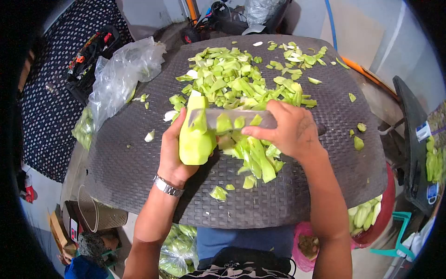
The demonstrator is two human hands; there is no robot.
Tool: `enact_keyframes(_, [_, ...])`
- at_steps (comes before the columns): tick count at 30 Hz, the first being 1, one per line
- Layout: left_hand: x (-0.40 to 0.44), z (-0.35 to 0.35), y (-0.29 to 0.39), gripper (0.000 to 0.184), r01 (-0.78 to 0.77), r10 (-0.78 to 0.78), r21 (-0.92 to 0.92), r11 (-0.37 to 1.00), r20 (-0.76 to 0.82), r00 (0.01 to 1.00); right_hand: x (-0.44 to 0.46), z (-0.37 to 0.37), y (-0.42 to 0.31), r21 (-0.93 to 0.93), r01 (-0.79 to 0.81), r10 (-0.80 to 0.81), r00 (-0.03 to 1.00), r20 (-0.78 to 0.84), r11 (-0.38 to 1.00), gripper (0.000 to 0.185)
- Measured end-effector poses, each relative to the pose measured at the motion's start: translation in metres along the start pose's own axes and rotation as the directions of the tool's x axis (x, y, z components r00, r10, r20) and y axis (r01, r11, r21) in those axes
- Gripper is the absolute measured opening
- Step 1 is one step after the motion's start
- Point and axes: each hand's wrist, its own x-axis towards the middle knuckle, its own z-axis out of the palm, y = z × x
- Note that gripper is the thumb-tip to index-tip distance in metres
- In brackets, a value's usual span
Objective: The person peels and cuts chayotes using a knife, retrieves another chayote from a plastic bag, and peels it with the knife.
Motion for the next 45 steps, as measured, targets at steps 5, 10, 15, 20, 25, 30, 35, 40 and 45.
enact_keyframes(5, [0.007, -0.006, -0.002, 0.048, -0.051, 0.049, -0.020, 0.999, -0.066, 0.997, 0.008, -0.005, 0.012, 0.247, -0.425, 0.383, 0.902, 0.201, 0.871, 0.059])
enact_keyframes(10, [0.000, 0.008, -0.006, 0.047, -0.029, 0.026, -0.032, 0.999, -0.096, 0.995, 0.005, -0.013, 0.002, 0.350, -0.763, 0.413, 0.606, 0.680, 0.543, 0.070])
enact_keyframes(15, [0.002, 0.000, -0.011, 0.041, 0.008, -0.018, -0.174, 0.985, -0.053, 0.998, 0.003, -0.001, -0.001, 0.518, -0.802, -0.200, 0.583, 0.788, -0.296, 0.082])
enact_keyframes(20, [-0.001, 0.006, -0.006, 0.035, -0.065, 0.042, -0.173, 0.983, -0.135, 0.990, -0.001, 0.001, -0.012, 0.569, -0.708, -0.198, 0.683, 0.704, -0.418, 0.080])
enact_keyframes(25, [-0.005, 0.003, 0.002, 0.038, 0.030, -0.038, -0.228, 0.973, -0.034, 0.999, 0.004, 0.012, 0.006, 0.315, -0.636, -0.122, 0.545, 0.829, -0.705, 0.076])
enact_keyframes(30, [0.001, -0.006, -0.002, 0.043, 0.100, -0.099, -0.211, 0.972, 0.019, 0.995, 0.003, -0.008, -0.020, 0.650, -0.704, 0.054, 0.665, 0.745, -0.287, 0.066])
enact_keyframes(35, [-0.002, -0.002, -0.006, 0.047, 0.084, -0.087, -0.123, 0.989, -0.017, 0.996, -0.006, -0.002, -0.045, 0.362, -0.207, 0.175, 0.977, 0.119, 0.909, 0.051])
enact_keyframes(40, [0.000, -0.005, -0.007, 0.051, 0.127, -0.104, -0.187, 0.974, 0.130, 0.986, -0.020, 0.013, -0.055, 0.368, 0.038, -0.115, 0.975, 0.188, 0.929, 0.067])
enact_keyframes(45, [-0.001, -0.004, -0.009, 0.052, 0.131, -0.094, -0.164, 0.978, 0.220, 0.971, -0.022, 0.014, -0.061, 0.330, 0.121, -0.179, 0.973, 0.149, 0.936, 0.073])
